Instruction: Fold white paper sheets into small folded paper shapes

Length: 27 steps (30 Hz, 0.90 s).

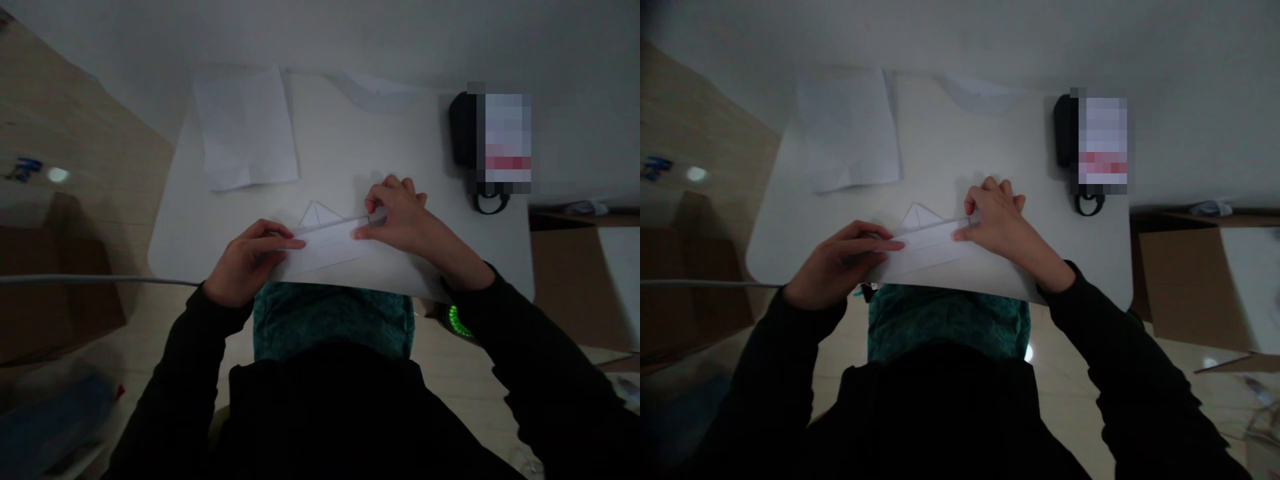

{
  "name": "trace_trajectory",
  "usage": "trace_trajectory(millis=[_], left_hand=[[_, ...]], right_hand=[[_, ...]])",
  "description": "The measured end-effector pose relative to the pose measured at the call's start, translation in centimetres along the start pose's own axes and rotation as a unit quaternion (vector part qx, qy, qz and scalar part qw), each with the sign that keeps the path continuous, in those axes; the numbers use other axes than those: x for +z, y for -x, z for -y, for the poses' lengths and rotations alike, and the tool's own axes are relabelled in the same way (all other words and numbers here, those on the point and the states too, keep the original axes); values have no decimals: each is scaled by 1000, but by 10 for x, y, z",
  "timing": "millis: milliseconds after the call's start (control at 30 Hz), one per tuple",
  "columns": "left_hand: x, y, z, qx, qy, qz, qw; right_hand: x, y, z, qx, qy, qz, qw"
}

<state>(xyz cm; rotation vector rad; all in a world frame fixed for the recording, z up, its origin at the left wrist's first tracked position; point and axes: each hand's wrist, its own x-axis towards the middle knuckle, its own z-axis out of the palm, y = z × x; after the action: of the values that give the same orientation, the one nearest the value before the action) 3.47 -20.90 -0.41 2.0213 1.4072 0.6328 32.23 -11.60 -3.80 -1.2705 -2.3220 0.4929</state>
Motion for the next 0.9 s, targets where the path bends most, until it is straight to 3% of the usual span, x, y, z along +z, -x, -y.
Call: trace_trajectory(millis=[133,200,267,367,500,767,900], left_hand=[[3,13,-10,5,-121,-47,992],[13,17,-25,20,-192,-110,975],[29,16,-41,46,-220,-137,965],[57,9,-56,101,-227,-76,966],[78,0,-54,96,-291,-85,948],[68,20,-40,112,-377,-153,907],[57,32,-31,110,-384,-179,899]], right_hand=[[-6,2,18,16,3,24,1000],[-8,4,30,13,7,28,1000],[-10,8,40,-3,15,17,1000],[-10,13,48,-17,29,4,999],[-8,15,44,-21,29,-4,999],[-9,10,37,84,0,22,996],[-8,10,27,95,-10,11,995]])
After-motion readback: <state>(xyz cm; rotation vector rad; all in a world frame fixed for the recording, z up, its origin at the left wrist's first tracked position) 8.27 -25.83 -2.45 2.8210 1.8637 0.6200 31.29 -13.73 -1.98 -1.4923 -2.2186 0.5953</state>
